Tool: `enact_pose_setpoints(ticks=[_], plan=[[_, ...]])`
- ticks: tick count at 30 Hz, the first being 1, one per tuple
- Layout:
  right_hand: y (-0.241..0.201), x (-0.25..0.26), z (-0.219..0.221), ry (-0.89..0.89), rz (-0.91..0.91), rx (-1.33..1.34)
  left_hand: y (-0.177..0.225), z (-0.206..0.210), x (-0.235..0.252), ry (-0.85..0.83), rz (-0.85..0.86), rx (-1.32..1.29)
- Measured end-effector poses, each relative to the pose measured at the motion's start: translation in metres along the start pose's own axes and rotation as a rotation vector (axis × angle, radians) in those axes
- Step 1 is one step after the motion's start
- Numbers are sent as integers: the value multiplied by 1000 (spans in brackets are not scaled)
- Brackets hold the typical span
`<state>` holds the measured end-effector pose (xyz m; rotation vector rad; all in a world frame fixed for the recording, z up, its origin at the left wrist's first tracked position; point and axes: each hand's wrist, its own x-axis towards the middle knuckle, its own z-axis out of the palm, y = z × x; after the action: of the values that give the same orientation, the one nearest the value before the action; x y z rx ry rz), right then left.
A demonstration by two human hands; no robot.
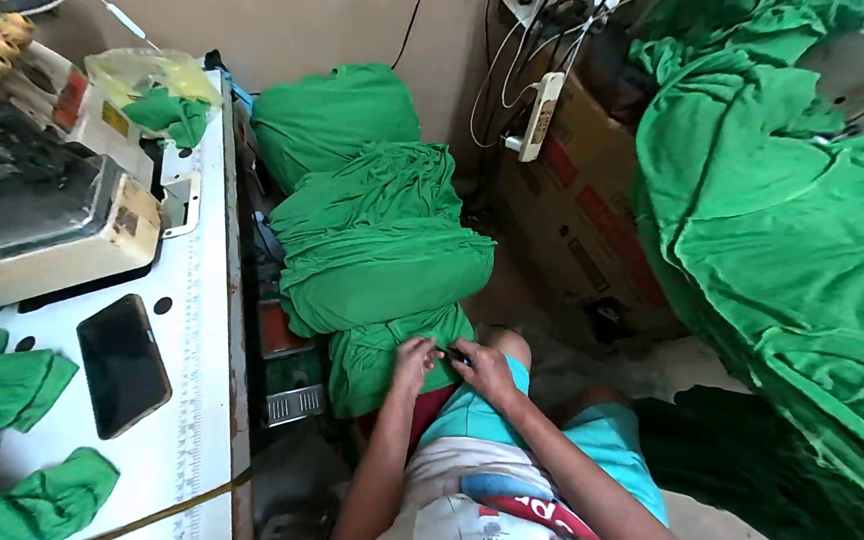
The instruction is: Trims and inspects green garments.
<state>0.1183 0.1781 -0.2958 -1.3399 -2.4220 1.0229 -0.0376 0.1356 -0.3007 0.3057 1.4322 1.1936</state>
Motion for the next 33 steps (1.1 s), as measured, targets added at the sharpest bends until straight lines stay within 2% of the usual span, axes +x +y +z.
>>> enact_pose_setpoints(ticks=[4, 12, 18, 27, 33], plan=[[-2, 5, 1, -76, 4, -24, -1, -10, 7, 13, -63, -29], [-1, 10, 0, -175, -8, -39, -8, -12, 7, 5, -49, -66], [5, 17, 0, -75, 76, 179, -12, -13, 8, 2, -11, -92], [-4, 24, 3, -140, 96, 28, -12, -16, 8, -60, 2, -56], [1, 22, 7, -91, 46, 45, -13, -17, 8, -87, 7, -62]])
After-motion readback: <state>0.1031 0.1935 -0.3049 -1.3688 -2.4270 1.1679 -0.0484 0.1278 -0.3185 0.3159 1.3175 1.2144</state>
